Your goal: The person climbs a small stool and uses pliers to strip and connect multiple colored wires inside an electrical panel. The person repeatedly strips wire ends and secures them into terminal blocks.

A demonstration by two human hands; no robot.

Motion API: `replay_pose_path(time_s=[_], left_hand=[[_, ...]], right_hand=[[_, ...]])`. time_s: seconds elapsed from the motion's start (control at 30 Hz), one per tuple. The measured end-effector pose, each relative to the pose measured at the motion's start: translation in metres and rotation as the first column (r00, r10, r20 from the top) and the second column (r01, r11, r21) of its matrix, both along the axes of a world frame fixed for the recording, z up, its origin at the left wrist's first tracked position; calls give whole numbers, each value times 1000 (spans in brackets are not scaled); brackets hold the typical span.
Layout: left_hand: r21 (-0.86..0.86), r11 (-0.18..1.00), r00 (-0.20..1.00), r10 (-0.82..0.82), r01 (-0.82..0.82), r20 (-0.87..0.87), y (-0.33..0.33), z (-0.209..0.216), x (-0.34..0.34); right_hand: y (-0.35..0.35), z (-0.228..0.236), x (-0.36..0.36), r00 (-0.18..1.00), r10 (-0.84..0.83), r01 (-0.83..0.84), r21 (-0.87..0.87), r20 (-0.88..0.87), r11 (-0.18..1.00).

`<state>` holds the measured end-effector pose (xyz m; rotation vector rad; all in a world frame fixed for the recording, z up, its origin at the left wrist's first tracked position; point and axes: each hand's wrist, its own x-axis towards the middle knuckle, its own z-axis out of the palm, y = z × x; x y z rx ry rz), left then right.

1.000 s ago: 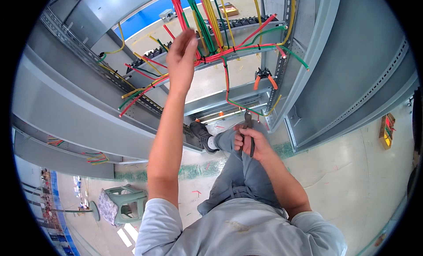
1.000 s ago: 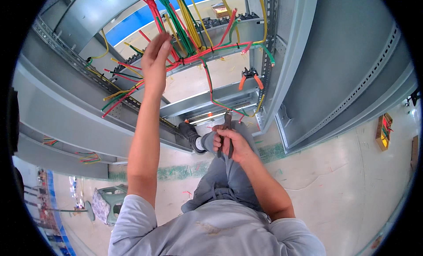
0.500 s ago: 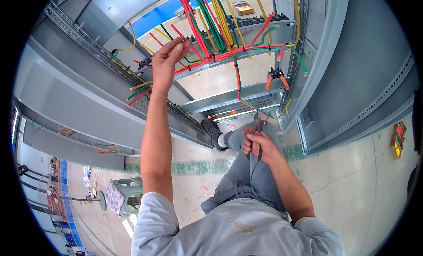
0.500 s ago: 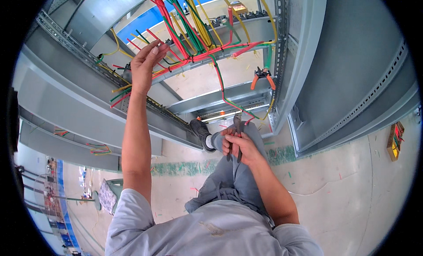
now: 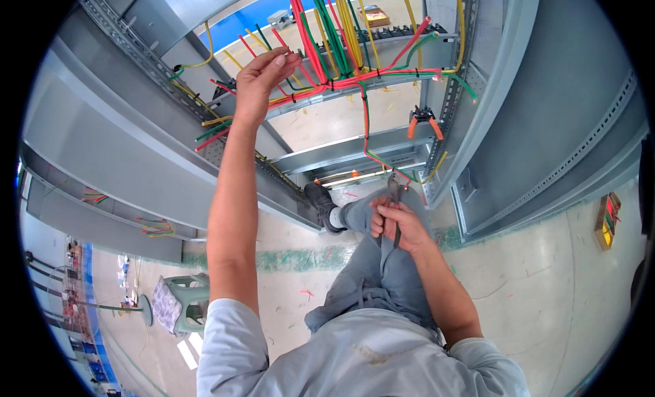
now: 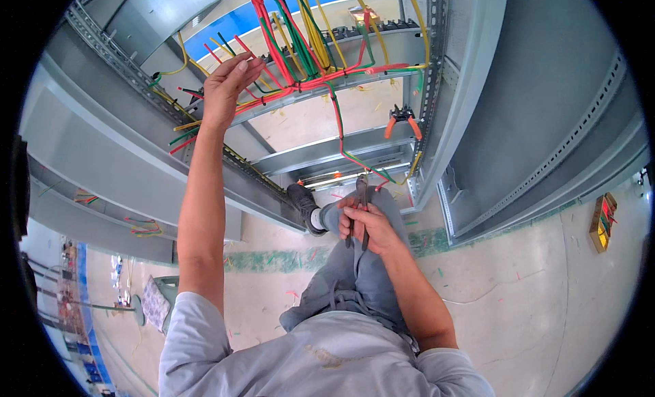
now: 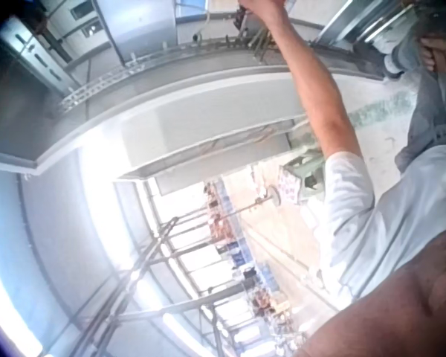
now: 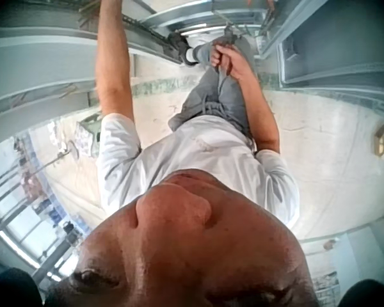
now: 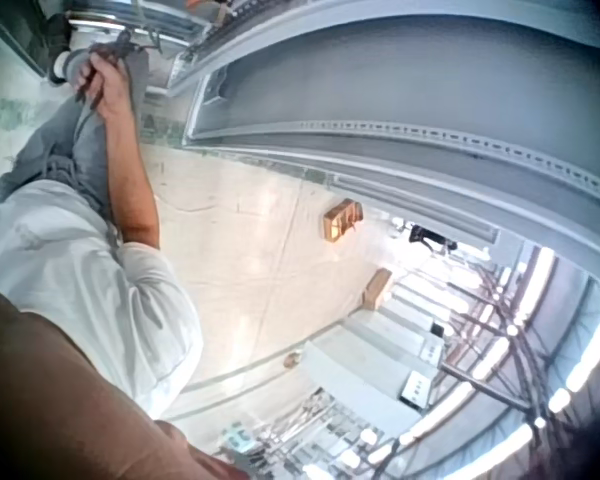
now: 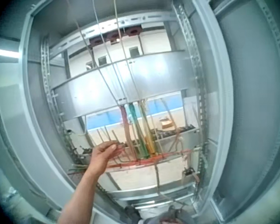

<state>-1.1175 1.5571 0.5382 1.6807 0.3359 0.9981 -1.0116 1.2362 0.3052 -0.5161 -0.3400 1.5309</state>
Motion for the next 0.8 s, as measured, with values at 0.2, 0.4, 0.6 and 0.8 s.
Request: replay_pose_path(time_s=[0.2, 0.4, 0.6, 0.8], left_hand=[[-40, 998, 999, -46, 45, -20, 8, 7, -1], [-28, 995, 995, -93, 92, -35, 6, 4, -5], [-40, 994, 994, -101, 100, -32, 0, 4, -6], [-45, 997, 996, -64, 61, -55, -14, 4, -9]], right_hand=[[-5, -3, -9, 1000, 9, -10, 51, 20, 999], [-15, 5, -30, 999, 30, -32, 69, 26, 997], [-17, 10, -38, 997, 41, -45, 75, 59, 996], [-25, 10, -38, 998, 26, -33, 103, 63, 994]])
